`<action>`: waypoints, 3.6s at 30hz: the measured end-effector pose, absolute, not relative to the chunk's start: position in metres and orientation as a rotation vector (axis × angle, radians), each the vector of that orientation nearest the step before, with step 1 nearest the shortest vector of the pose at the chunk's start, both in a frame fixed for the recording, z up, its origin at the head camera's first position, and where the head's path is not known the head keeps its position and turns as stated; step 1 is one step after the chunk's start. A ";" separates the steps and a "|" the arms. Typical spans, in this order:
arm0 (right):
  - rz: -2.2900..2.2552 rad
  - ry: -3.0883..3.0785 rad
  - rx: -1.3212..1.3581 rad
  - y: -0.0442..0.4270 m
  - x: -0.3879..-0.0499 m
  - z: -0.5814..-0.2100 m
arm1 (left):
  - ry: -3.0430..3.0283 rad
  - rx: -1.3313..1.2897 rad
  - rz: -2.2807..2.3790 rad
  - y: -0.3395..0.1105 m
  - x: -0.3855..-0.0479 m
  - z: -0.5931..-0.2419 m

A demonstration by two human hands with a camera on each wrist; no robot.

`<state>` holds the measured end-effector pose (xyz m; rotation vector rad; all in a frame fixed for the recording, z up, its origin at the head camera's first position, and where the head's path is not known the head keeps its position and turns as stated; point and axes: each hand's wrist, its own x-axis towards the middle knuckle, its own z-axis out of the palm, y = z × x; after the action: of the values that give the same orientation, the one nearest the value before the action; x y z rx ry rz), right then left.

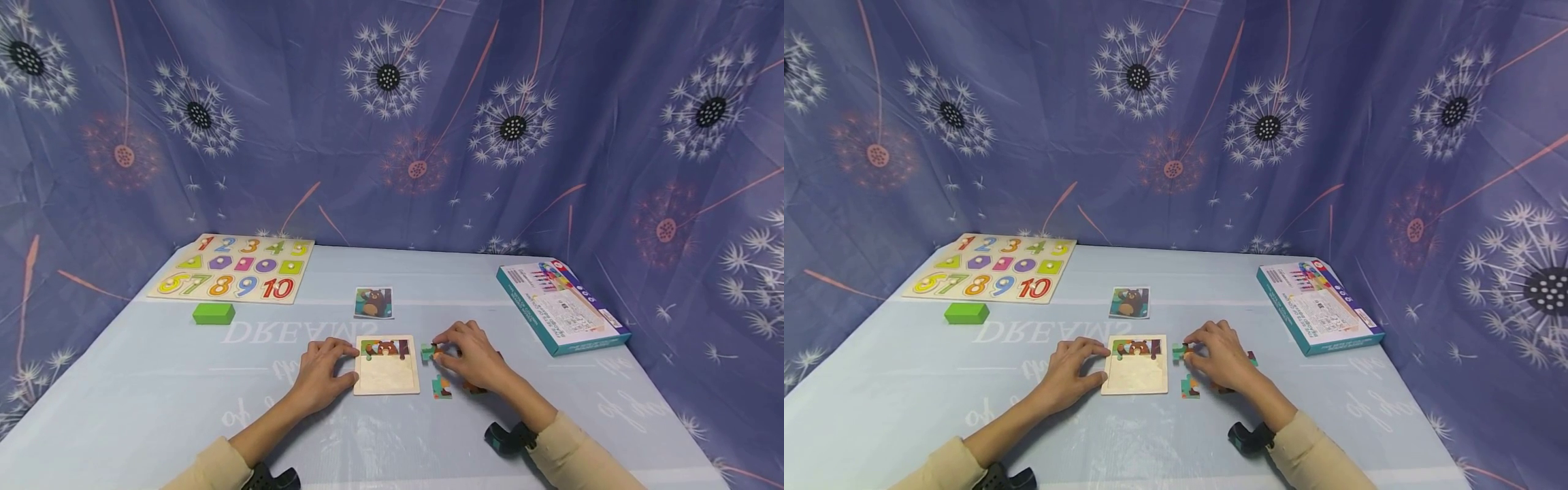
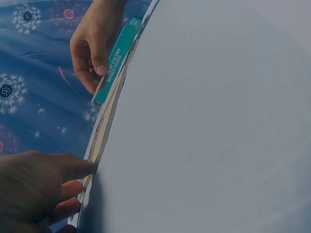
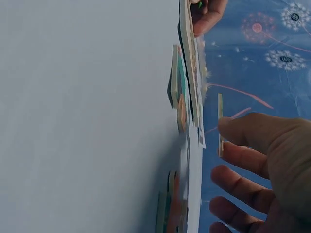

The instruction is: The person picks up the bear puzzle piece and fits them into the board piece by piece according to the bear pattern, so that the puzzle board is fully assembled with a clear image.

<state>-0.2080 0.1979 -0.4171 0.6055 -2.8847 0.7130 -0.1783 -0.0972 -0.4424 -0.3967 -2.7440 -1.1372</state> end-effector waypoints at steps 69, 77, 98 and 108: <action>0.483 -2.855 0.848 0.100 -0.208 -0.424 | -2.738 -0.418 -1.079 -0.098 -0.179 -0.444; 0.456 -2.863 0.845 0.099 -0.208 -0.424 | -2.745 -0.409 -1.098 -0.098 -0.179 -0.444; 0.487 -2.855 0.848 0.100 -0.209 -0.426 | -2.720 -0.407 -1.101 -0.098 -0.179 -0.444; 0.475 -2.869 0.847 0.099 -0.209 -0.425 | -2.742 -0.393 -1.097 -0.096 -0.179 -0.442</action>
<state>-0.2090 0.0985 -0.4246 0.8473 -2.8691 0.4752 -0.1793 -0.0964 -0.4416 -0.3931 -2.7421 -1.0971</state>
